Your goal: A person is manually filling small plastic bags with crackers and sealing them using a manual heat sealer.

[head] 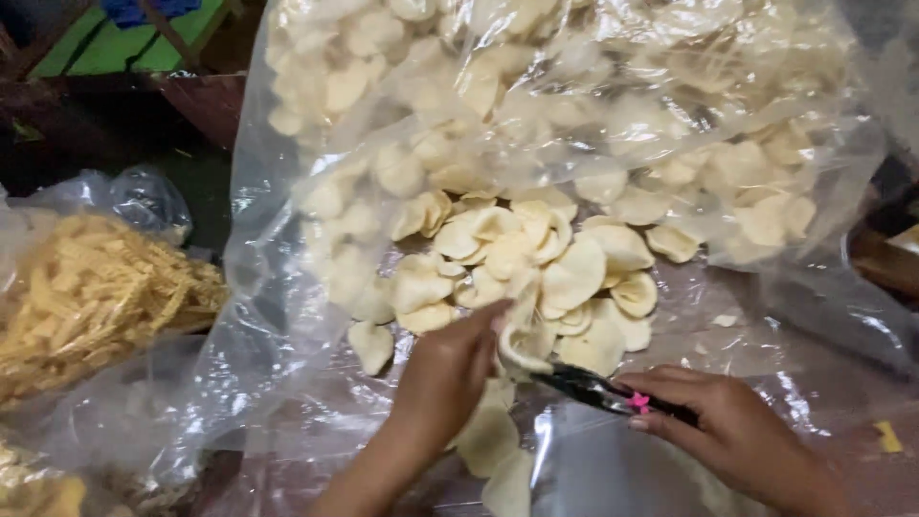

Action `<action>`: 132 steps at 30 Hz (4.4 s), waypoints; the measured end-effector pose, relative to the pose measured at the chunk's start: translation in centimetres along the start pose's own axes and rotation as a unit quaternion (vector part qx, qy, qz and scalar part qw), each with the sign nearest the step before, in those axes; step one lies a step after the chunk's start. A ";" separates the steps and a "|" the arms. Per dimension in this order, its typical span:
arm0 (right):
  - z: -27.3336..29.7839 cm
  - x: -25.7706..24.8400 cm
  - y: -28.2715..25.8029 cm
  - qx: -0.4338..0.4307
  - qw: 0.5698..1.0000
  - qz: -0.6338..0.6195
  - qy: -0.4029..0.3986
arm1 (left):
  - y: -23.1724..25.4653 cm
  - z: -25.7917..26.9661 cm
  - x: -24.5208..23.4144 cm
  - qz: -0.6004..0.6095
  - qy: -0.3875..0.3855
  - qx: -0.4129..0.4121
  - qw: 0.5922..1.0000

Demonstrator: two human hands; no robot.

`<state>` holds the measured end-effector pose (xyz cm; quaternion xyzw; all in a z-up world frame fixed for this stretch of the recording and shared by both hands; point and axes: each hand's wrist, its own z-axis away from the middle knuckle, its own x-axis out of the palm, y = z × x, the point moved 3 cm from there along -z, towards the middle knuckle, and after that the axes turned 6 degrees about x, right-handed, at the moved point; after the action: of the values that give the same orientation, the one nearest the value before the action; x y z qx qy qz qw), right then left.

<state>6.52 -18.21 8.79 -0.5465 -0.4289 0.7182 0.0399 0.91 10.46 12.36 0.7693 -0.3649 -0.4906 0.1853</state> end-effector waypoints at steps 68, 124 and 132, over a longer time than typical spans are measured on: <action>2.9 -7.4 2.9 0.191 0.966 0.106 0.136 | -1.4 -1.0 8.3 0.034 0.013 -0.211 0.977; 2.7 -3.5 6.4 0.027 0.972 -0.182 0.144 | 4.2 -0.3 13.6 0.285 -0.099 -0.179 0.936; 5.2 -6.6 6.8 -0.040 0.900 -0.292 0.321 | 8.9 -4.8 16.0 0.323 0.030 0.027 0.946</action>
<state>7.64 -28.90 9.44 -0.5989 -0.5612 0.4425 0.3614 5.87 -7.67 10.38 0.6295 -0.6012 -0.3707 0.3239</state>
